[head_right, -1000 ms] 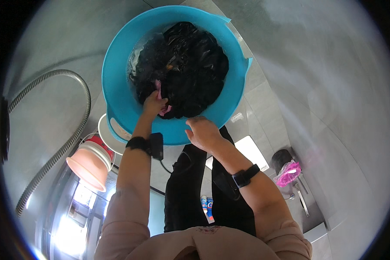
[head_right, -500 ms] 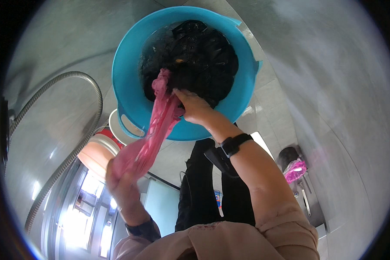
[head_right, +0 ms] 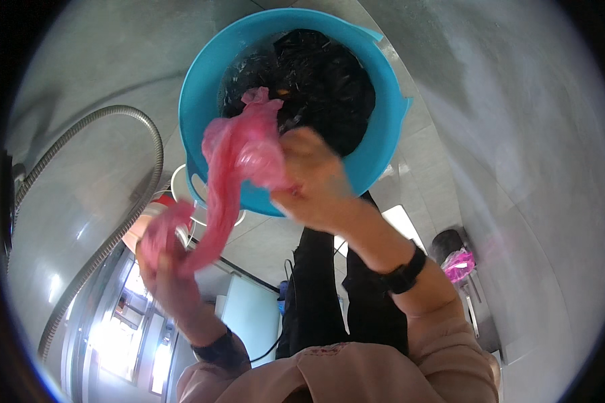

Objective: Wash clothes by hand in a bucket.

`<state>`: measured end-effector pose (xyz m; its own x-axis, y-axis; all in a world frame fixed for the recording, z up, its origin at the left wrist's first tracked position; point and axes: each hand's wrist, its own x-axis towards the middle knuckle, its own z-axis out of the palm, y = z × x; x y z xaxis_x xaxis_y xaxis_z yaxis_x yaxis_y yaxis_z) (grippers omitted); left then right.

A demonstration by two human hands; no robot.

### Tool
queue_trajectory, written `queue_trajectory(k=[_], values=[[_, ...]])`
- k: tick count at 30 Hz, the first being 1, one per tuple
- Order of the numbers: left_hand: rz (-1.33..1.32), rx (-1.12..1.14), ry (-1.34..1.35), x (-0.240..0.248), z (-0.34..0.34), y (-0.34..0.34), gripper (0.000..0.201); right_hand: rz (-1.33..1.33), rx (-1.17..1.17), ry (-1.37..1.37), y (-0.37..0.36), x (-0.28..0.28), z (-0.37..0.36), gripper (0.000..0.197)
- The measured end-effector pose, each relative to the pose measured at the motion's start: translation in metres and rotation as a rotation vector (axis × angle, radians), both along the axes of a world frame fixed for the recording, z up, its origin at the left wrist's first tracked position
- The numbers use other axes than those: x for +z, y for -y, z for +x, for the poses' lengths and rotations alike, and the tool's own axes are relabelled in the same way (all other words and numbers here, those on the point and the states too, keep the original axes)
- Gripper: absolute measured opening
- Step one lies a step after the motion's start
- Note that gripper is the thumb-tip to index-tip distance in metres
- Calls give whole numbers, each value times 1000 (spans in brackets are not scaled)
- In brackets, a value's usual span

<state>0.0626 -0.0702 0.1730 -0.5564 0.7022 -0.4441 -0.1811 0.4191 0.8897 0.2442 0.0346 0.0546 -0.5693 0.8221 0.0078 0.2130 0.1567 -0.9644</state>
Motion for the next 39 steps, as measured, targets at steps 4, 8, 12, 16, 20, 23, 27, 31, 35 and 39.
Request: queue_trajectory(k=[4, 8, 12, 16, 20, 23, 27, 31, 35, 39], values=[[-13, -66, -129, -123, -11, -28, 42, 36, 96, 678, -41, -61, 20, 34], [-305, -620, -465, -239, -23, -60, 56, -37, 190, 747, -69, -122, -21, 61], [-328, -760, -935, -327, 7, -47, 56, 88, 418, 967, -41, -187, -46, 69], [-620, -850, -852, -358, 5, -41, 57, -94, 495, 1022, -44, -227, -60, 62], [-645, -736, -388, -375, -4, -39, 55, -671, 309, 962, -59, -261, -63, 44], [-438, -260, 150, -336, -2, -43, 55, -915, -201, 430, -58, -236, -35, 34], [-314, 209, 750, -296, -13, -41, 52, -1299, -199, -309, -38, -122, -46, 21], [-36, -95, 430, -295, -3, -47, 35, -683, -163, -140, -6, -107, -83, 20], [-436, 257, 367, -275, 14, -23, 43, -132, -174, 609, -50, -196, -68, 32], [-640, -57, 129, -268, -15, -24, 40, -116, -248, 908, -87, -207, -37, 59]])
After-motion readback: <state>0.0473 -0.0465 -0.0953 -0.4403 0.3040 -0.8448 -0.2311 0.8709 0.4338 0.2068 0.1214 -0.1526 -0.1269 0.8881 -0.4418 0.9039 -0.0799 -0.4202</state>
